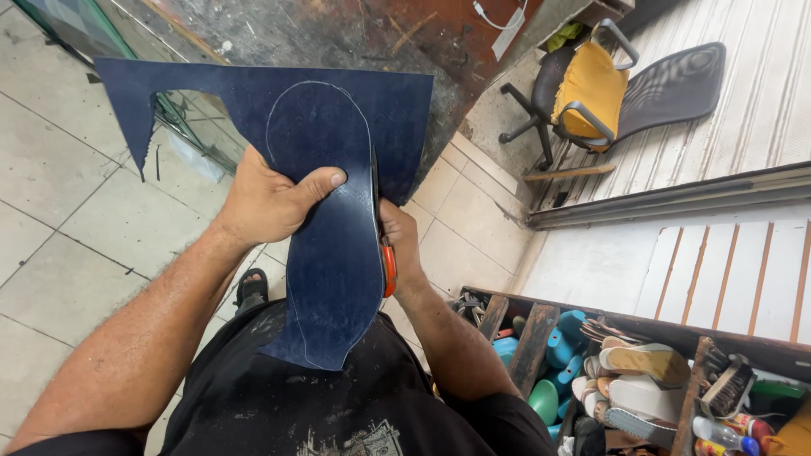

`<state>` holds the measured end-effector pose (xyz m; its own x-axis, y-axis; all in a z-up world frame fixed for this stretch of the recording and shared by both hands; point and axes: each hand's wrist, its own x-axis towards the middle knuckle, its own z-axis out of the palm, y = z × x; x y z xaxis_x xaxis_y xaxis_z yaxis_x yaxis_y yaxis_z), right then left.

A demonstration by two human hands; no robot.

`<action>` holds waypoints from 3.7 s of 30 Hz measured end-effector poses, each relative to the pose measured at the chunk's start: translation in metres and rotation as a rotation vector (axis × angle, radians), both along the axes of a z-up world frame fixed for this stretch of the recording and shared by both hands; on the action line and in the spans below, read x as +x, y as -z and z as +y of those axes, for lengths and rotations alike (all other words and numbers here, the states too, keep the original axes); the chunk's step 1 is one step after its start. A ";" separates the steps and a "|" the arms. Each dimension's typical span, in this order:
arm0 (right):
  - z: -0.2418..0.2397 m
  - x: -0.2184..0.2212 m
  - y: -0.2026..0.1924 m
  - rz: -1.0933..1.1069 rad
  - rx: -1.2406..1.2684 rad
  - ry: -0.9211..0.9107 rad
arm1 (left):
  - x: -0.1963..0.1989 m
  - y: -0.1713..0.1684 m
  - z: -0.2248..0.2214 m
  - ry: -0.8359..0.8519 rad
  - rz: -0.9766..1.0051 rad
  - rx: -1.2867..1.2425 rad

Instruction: Cutting out a shoe insole shape from a piece of blue material using scissors

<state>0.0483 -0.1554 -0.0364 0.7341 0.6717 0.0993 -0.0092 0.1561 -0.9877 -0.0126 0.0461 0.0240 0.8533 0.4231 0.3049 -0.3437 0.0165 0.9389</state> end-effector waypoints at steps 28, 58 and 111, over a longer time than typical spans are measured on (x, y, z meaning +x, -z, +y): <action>0.091 0.010 -0.016 -0.184 -0.054 0.161 | -0.003 0.010 0.073 0.113 0.072 0.005; 0.081 0.119 -0.042 -0.128 -0.088 -0.344 | 0.025 -0.002 0.053 -0.062 0.138 -0.011; 0.093 0.144 -0.071 -0.186 -0.252 -0.602 | 0.012 0.000 0.103 0.373 0.399 0.192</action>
